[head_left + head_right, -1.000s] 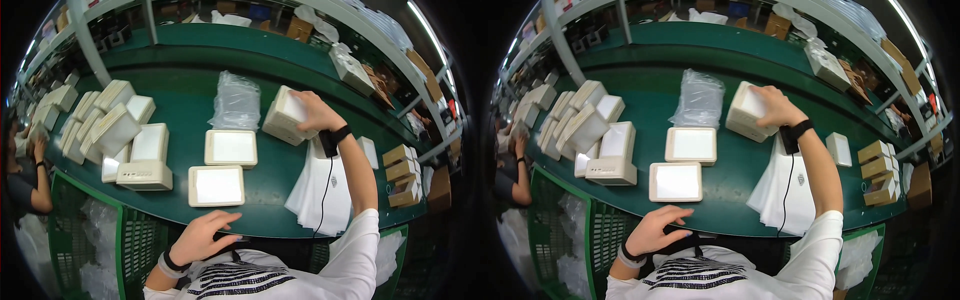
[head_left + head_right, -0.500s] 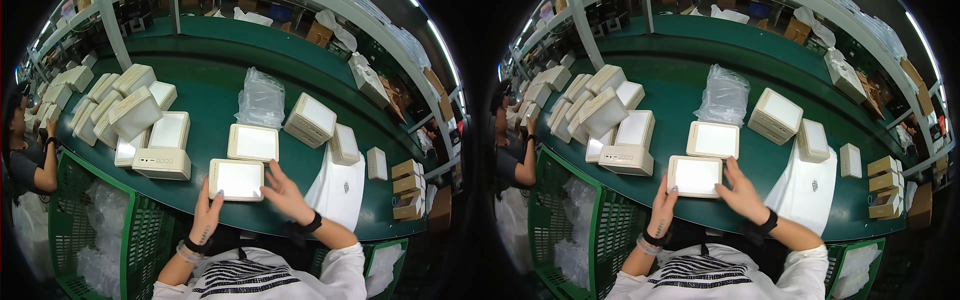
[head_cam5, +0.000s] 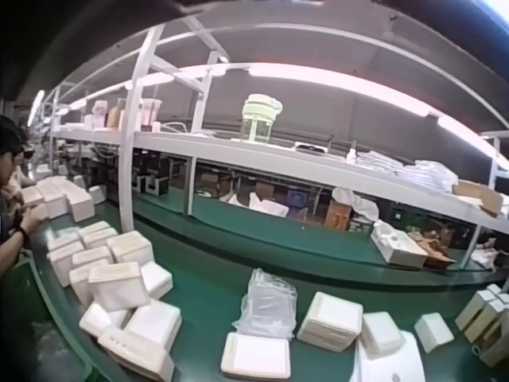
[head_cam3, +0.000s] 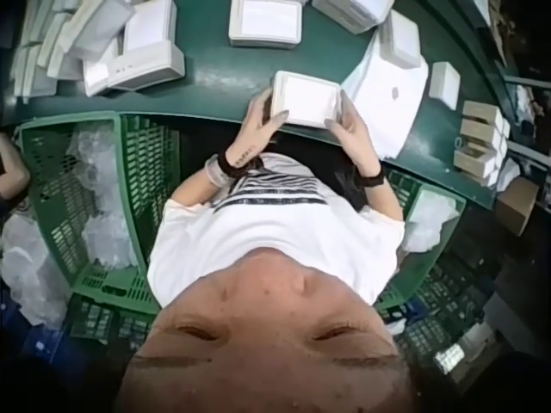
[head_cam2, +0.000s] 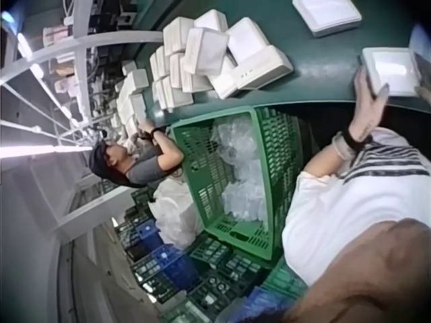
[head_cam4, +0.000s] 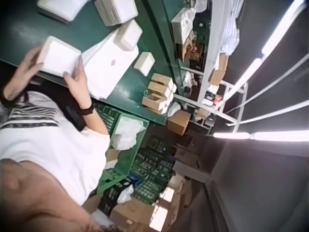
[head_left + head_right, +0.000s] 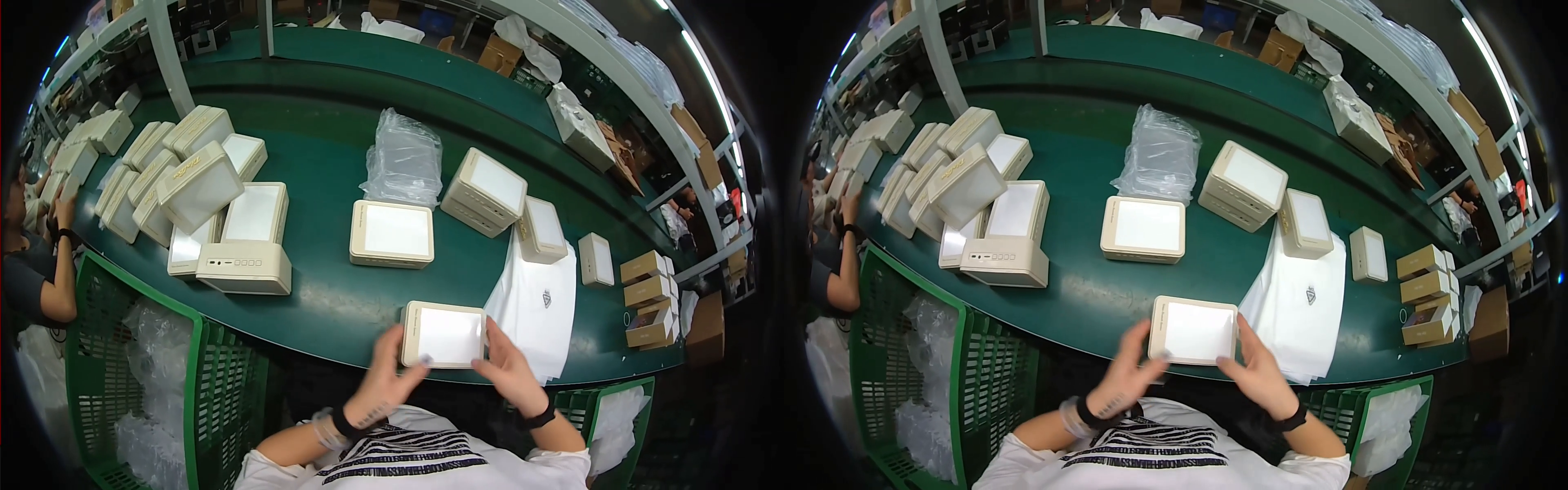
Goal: The person places electronic devices into plastic bags and sets them into a crate, then retrieves screen protectors from a bag and applies them to the devices.
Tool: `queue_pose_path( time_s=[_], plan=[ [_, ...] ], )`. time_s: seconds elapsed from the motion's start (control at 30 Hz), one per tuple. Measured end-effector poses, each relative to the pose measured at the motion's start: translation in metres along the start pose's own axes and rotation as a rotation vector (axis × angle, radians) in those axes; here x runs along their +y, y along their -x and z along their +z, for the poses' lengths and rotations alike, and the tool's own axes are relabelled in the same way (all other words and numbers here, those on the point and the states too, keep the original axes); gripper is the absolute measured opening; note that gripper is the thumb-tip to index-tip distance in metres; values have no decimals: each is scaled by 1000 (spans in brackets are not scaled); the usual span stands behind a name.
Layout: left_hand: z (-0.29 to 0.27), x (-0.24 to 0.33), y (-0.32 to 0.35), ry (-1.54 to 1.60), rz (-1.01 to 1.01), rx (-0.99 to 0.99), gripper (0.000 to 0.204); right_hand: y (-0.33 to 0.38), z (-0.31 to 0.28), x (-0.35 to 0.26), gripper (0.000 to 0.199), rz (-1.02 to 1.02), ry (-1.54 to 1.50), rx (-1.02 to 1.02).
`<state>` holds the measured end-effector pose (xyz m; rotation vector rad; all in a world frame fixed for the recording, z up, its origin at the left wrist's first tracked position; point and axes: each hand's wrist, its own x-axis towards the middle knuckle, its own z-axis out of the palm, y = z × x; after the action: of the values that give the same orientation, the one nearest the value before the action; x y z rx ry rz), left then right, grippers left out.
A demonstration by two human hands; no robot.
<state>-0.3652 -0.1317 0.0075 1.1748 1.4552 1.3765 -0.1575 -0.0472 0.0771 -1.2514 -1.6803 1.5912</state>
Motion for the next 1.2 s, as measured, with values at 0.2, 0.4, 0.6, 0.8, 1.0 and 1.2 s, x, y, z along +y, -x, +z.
queue_pose_path(
  time_s=[0.2,0.4,0.6,0.8,1.0,1.2],
  plan=[
    [-42,4,-120,-99,21,481,63,-132,-3,-31,70,8,-36,-91],
    [-11,15,-127,497,-27,36,55,-132,-16,-36,57,42,-9,-321],
    [28,42,-150,91,-238,-390,58,-99,-86,-28,64,30,36,-139],
    [45,74,-237,-1022,249,439,76,-81,-82,11,72,65,-20,107],
    [62,52,-282,-1346,-68,378,92,-63,-88,26,72,-5,116,113],
    [42,70,-282,-948,-181,208,91,-44,-121,32,65,-14,100,181]
  ],
)
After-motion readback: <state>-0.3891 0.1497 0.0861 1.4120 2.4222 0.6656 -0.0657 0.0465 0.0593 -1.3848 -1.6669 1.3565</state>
